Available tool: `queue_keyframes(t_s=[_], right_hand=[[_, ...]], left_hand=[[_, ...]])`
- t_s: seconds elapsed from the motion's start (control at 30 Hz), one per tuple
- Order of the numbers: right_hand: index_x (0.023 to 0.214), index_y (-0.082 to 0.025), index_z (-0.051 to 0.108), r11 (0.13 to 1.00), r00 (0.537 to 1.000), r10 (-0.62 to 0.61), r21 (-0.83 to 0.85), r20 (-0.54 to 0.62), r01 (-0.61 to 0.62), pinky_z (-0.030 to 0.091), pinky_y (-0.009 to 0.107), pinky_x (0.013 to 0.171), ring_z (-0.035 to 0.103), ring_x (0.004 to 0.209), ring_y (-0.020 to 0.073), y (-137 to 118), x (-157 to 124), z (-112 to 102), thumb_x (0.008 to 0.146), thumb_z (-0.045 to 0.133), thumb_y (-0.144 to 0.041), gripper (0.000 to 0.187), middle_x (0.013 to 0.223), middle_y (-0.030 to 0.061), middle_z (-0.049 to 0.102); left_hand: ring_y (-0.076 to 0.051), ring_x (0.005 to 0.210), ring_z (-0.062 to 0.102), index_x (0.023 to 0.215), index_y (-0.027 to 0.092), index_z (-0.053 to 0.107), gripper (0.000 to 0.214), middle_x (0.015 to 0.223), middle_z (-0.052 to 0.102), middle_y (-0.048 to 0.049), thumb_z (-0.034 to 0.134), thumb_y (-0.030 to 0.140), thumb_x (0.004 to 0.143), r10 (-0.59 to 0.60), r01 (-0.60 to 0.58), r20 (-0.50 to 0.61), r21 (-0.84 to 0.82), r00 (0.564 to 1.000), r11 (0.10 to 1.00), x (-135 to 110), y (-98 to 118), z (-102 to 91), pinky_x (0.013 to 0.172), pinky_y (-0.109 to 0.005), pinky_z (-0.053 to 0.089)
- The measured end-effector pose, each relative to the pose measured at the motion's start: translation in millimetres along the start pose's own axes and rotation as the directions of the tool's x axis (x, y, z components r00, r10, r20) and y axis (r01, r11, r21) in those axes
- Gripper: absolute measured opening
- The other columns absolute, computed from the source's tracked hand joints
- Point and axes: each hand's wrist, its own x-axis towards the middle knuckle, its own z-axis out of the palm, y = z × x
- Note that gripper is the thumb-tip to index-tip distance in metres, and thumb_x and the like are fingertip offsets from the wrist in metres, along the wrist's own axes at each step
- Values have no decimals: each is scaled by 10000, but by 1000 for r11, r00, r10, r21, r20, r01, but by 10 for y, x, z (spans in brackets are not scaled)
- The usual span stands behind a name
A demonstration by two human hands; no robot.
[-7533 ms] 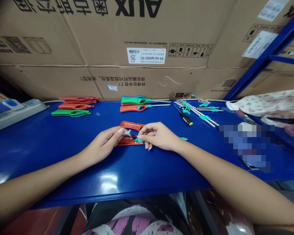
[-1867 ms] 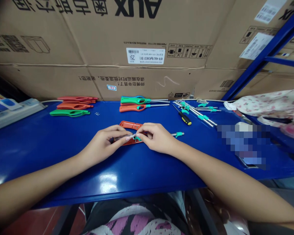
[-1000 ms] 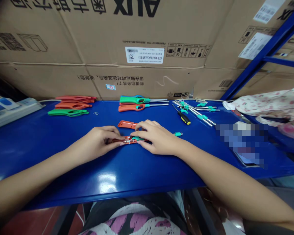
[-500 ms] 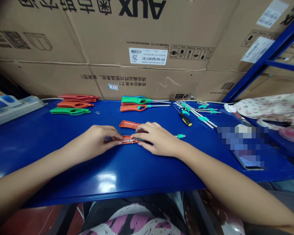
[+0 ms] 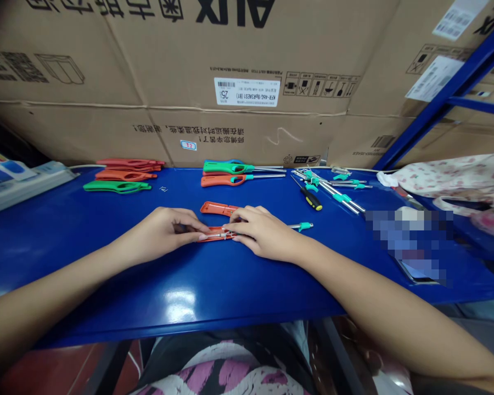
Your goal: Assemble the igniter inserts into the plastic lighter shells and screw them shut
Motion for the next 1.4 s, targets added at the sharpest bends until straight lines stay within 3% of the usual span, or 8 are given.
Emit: queue_keyframes(t_s=[0.23,0.33,0.43,0.6,0.77,0.9,1.13,1.4], right_hand=[[1221,-218,679,1000,1000,15,19,-9,-15,431,418,908,604,1113,237,-7,0,-10,995,546,-213,263,1195,107,653],[1223,-216,677,1000,1000,11,24,-16,-11,429,415,915,599,1138,237,-19,0,-21,995,544,-203,264,1198,106,656],[1219,-219,678,1000,1000,19,21,-11,-19,430,413,916,599,1136,235,-30,5,-30,993,549,-210,260,1196,102,660],[1241,-212,657,1000,1000,25,15,-11,-25,420,414,950,609,1140,230,-20,-1,-19,978,580,-221,275,1231,97,659],[1219,-206,624,997,999,13,80,-42,-9,404,384,979,609,1169,214,-40,7,-24,970,597,-233,252,1233,85,681],[1125,-203,627,995,1000,12,97,-26,-9,411,370,962,627,1097,207,-78,7,-73,962,597,-231,168,1156,79,690],[979,-193,625,995,998,64,-74,-16,-65,393,368,873,605,973,220,-96,-10,-136,956,605,-267,81,1051,75,656],[938,-188,604,987,987,160,-11,-9,-160,370,330,801,604,847,193,-137,25,-124,935,631,-224,46,916,42,681]], left_hand=[[-150,642,658,952,214,815,198,807,770,-23,744,327,806,-42,44,17,-116,999,992,42,-45,30,590,-241,493],[-135,610,635,997,238,810,198,819,769,-17,726,311,833,59,-59,9,-7,998,998,23,-15,17,550,-226,465],[-146,701,666,1072,281,793,219,875,766,-15,689,286,879,174,-176,30,169,984,970,-21,40,-11,604,-228,474],[-200,897,675,1074,258,770,211,976,758,-30,609,310,948,269,-254,18,389,963,885,-93,104,21,747,-292,503],[-221,1044,604,1111,211,698,200,1078,709,-62,569,284,977,369,-353,15,331,929,875,-91,85,145,907,-337,494],[-211,1024,613,1112,199,639,174,1071,686,-64,535,278,997,320,-317,28,258,947,913,-83,38,199,917,-341,498],[-205,980,650,1054,196,640,116,1022,689,-55,589,230,956,271,-271,34,237,962,933,-68,28,137,868,-326,512],[-184,848,684,1041,185,692,147,950,735,-41,653,260,920,246,-235,-16,244,969,941,-52,12,121,772,-288,515]])
